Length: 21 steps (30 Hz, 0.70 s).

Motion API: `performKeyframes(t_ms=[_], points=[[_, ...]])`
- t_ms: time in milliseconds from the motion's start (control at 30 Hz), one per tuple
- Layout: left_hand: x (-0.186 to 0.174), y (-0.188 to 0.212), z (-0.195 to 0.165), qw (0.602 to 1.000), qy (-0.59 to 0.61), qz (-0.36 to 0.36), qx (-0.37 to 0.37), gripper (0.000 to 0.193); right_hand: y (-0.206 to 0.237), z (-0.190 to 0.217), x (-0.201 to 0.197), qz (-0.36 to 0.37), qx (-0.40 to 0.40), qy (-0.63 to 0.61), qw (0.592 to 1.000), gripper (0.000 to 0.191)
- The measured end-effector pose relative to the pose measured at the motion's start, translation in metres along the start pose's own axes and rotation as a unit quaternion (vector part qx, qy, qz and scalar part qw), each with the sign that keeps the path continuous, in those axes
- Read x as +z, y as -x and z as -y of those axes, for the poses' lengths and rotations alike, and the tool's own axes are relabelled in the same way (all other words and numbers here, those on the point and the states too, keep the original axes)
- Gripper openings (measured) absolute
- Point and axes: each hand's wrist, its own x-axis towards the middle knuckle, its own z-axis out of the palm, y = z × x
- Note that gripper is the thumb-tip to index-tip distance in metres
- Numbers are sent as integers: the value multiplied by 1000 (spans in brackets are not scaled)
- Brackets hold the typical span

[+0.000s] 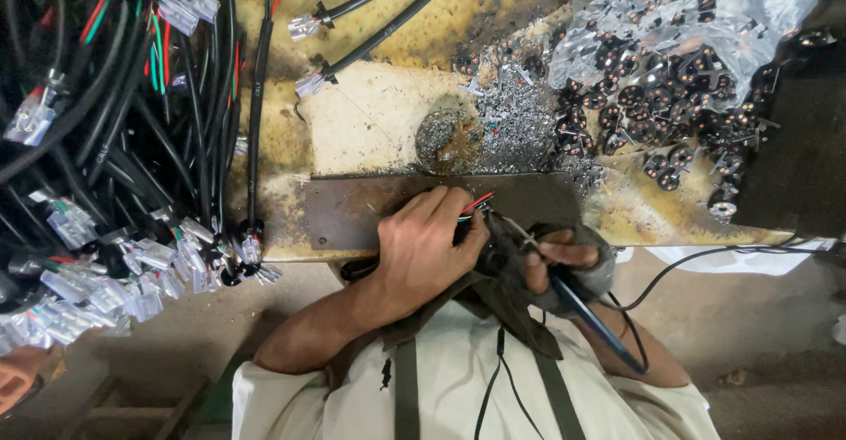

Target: The person repeatedly solders small black plastic connectors to the ends of multi-colored wires using a soldering iron. They pick up each connector, align it with the wire ends, apply solder, and place the finished unit on the workbench.

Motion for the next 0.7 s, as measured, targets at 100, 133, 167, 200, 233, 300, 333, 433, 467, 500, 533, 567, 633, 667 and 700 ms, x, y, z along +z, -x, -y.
performKeyframes(t_ms=[100,133,167,200,233,300,333,433,467,500,533,567,633,667,700], points=[[0,0,0,1000,1,7,-3,15,-2,-4,-3,18,-97,32,995,30],[0,-1,0,1000,-1,7,-2,15,-3,-3,-2,14,-89,30,995,30],[0,-1,0,1000,-2,8,-3,15,-4,-1,-1,12,-79,27,996,29],[0,0,0,1000,-1,9,-5,15,-4,2,0,9,-69,24,997,29],[0,-1,0,1000,0,11,-5,16,-5,5,1,-3,-32,5,999,29],[0,-1,0,1000,1,10,-6,16,-9,11,2,-27,43,-33,998,30],[0,-1,0,1000,1,10,-8,15,-12,11,2,-9,-5,-9,1000,31],[1,1,0,1000,8,9,-11,15,-20,6,-2,48,-147,62,986,32],[2,1,0,1000,10,7,-12,15,-22,4,-4,68,-193,84,975,33],[2,2,0,1000,11,13,-16,15,-22,1,-4,88,-239,106,961,33],[1,2,1,1000,12,19,-19,16,-19,-1,-4,69,-192,66,977,32],[1,3,1,1000,11,22,-18,16,-15,-2,-3,48,-149,26,987,31],[2,2,2,1000,6,18,-9,16,-5,-5,2,17,-96,-12,995,31],[2,2,2,1000,5,20,-6,17,2,-5,4,6,-80,-9,997,31],[2,2,1,1000,1,18,-11,16,8,-4,6,-8,-65,-5,998,32]])
